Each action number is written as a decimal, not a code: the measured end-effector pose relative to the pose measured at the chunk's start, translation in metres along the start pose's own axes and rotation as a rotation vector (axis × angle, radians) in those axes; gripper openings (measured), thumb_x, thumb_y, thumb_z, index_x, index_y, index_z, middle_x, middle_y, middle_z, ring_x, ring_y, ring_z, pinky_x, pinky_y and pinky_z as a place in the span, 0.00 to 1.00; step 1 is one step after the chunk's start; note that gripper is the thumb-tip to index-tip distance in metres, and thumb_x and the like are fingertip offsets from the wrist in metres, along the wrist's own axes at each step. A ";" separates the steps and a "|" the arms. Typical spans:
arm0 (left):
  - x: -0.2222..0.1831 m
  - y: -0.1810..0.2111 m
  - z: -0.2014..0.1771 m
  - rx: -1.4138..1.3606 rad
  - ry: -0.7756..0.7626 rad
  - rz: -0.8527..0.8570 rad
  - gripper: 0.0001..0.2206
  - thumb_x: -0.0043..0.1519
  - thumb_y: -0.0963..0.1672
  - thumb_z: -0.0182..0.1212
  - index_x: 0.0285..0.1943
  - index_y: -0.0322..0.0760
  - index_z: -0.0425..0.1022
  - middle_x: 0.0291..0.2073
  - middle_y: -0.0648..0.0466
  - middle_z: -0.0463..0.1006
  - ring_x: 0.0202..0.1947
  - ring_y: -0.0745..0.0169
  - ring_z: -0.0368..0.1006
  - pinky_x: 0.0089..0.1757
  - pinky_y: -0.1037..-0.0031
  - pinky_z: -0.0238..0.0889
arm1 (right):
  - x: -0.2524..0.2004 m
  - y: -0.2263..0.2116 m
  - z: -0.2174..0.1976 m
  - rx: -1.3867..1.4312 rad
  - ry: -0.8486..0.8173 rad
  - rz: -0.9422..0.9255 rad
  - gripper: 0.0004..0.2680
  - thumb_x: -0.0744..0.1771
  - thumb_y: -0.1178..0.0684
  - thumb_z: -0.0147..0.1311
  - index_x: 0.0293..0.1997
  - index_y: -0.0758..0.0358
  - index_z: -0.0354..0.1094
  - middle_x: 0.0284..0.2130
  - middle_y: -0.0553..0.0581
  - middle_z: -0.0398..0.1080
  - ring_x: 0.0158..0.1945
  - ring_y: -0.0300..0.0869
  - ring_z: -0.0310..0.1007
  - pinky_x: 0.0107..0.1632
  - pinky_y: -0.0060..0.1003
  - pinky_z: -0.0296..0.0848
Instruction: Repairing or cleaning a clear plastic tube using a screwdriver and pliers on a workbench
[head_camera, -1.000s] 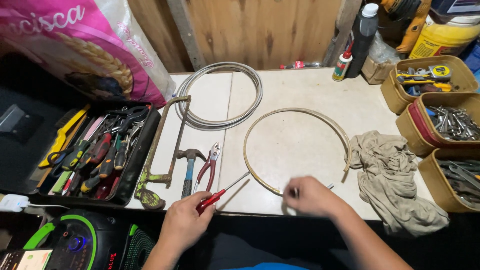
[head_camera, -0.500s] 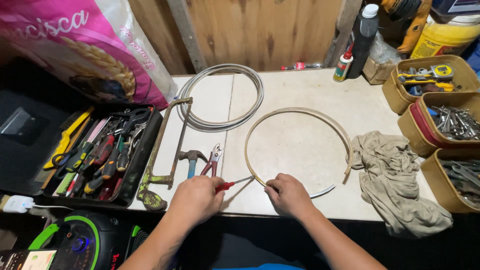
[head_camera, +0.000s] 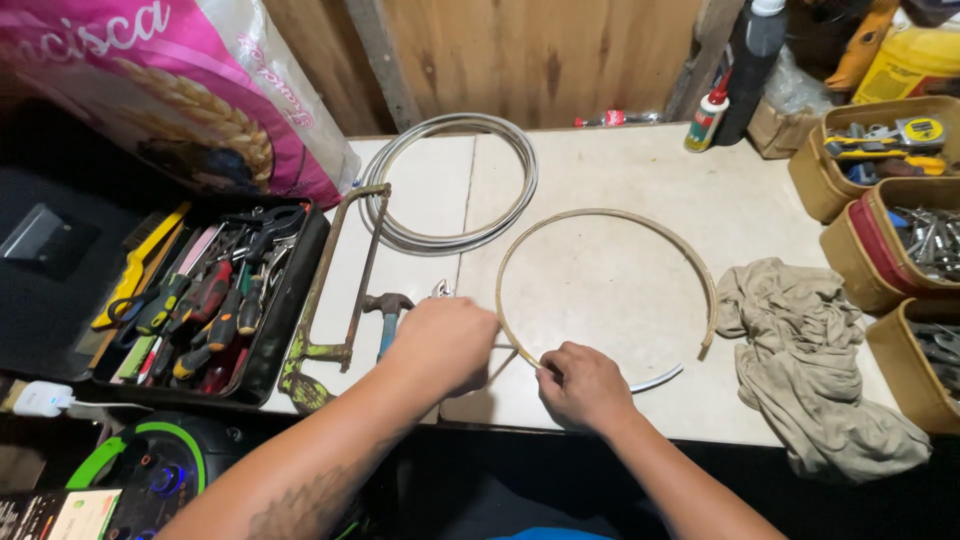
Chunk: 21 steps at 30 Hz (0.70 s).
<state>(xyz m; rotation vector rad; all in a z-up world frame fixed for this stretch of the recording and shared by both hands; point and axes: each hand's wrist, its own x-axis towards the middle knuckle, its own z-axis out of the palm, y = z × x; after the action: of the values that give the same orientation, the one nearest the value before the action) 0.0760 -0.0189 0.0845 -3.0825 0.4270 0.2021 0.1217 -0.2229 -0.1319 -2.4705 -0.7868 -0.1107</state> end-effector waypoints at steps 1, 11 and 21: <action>0.004 0.003 0.005 -0.001 -0.004 -0.005 0.09 0.55 0.43 0.56 0.31 0.42 0.85 0.23 0.42 0.82 0.31 0.38 0.82 0.35 0.51 0.76 | 0.000 0.000 -0.002 0.003 -0.005 -0.002 0.08 0.64 0.41 0.56 0.38 0.47 0.78 0.29 0.52 0.75 0.38 0.47 0.79 0.43 0.41 0.78; -0.007 0.001 0.012 0.054 -0.023 0.094 0.09 0.58 0.41 0.54 0.36 0.40 0.83 0.22 0.43 0.81 0.28 0.40 0.82 0.30 0.50 0.76 | 0.009 -0.018 -0.030 0.039 -0.076 0.151 0.11 0.66 0.39 0.52 0.43 0.46 0.78 0.32 0.50 0.76 0.42 0.47 0.79 0.45 0.42 0.77; 0.015 -0.018 0.007 -0.045 -0.129 -0.002 0.08 0.58 0.44 0.59 0.38 0.40 0.83 0.24 0.41 0.81 0.32 0.35 0.82 0.36 0.45 0.75 | 0.010 -0.014 -0.032 0.043 -0.091 0.058 0.10 0.67 0.40 0.52 0.44 0.47 0.79 0.32 0.47 0.78 0.40 0.44 0.80 0.42 0.39 0.78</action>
<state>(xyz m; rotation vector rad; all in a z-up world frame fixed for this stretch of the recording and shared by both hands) 0.0942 -0.0053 0.0756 -3.0895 0.4203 0.4141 0.1243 -0.2247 -0.0962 -2.4699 -0.7462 0.0397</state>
